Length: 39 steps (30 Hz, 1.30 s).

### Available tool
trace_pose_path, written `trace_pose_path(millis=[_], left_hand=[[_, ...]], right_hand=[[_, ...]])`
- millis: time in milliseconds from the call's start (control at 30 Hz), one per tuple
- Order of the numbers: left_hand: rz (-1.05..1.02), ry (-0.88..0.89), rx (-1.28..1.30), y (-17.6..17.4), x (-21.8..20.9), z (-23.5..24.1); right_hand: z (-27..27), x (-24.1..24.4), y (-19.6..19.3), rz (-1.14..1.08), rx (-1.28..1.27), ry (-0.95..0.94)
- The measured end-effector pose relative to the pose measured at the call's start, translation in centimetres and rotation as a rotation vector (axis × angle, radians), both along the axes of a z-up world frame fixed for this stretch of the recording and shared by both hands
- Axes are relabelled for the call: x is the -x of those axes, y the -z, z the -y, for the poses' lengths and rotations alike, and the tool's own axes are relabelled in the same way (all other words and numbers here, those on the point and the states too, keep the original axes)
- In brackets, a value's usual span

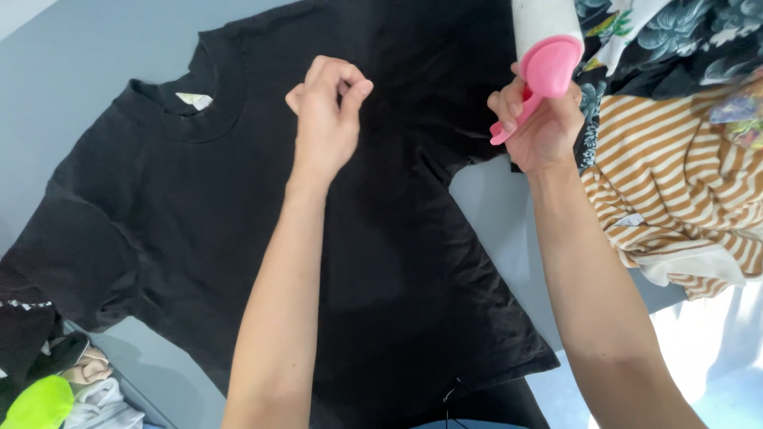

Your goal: The person uses a pink lint roller to remove lint and debris from a black t-shirt laid flat on a gray table. They roll the tool across the shirt's surface, including the sleeves and body, while occasionally using their left hand to smooth the fabric. The person also picks up small pieces of lint from the shirt with their fingers.

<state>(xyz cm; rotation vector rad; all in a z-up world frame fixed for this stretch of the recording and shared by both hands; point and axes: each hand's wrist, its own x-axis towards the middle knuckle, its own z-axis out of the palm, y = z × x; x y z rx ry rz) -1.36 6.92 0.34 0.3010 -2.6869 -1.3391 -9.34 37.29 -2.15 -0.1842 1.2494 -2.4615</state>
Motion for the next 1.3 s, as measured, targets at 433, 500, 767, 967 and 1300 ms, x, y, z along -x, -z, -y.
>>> trace_pose_path(millis=[433,500,767,967,1300], left_hand=[[-0.232,0.409,0.583,-2.6,0.5,-1.9],[-0.214,0.416,0.679,-2.0,0.8,-2.4],[-0.304,0.173,-0.064,-0.9,-0.1,0.3],[-0.317,0.114,0.102,0.2,-1.9,-0.3],[-0.383,0.139,0.329,0.4,-1.6,-0.3]], right_hand=[[0.1,0.2,0.3,-0.012,-0.019,0.014],[0.1,0.1,0.3,-0.012,-0.020,0.015],[0.0,0.1,0.2,-0.026,-0.012,0.005],[0.3,0.5,-1.4,0.010,-0.046,0.019],[1.4,2.3,-5.9,-0.457,-0.787,-0.145]])
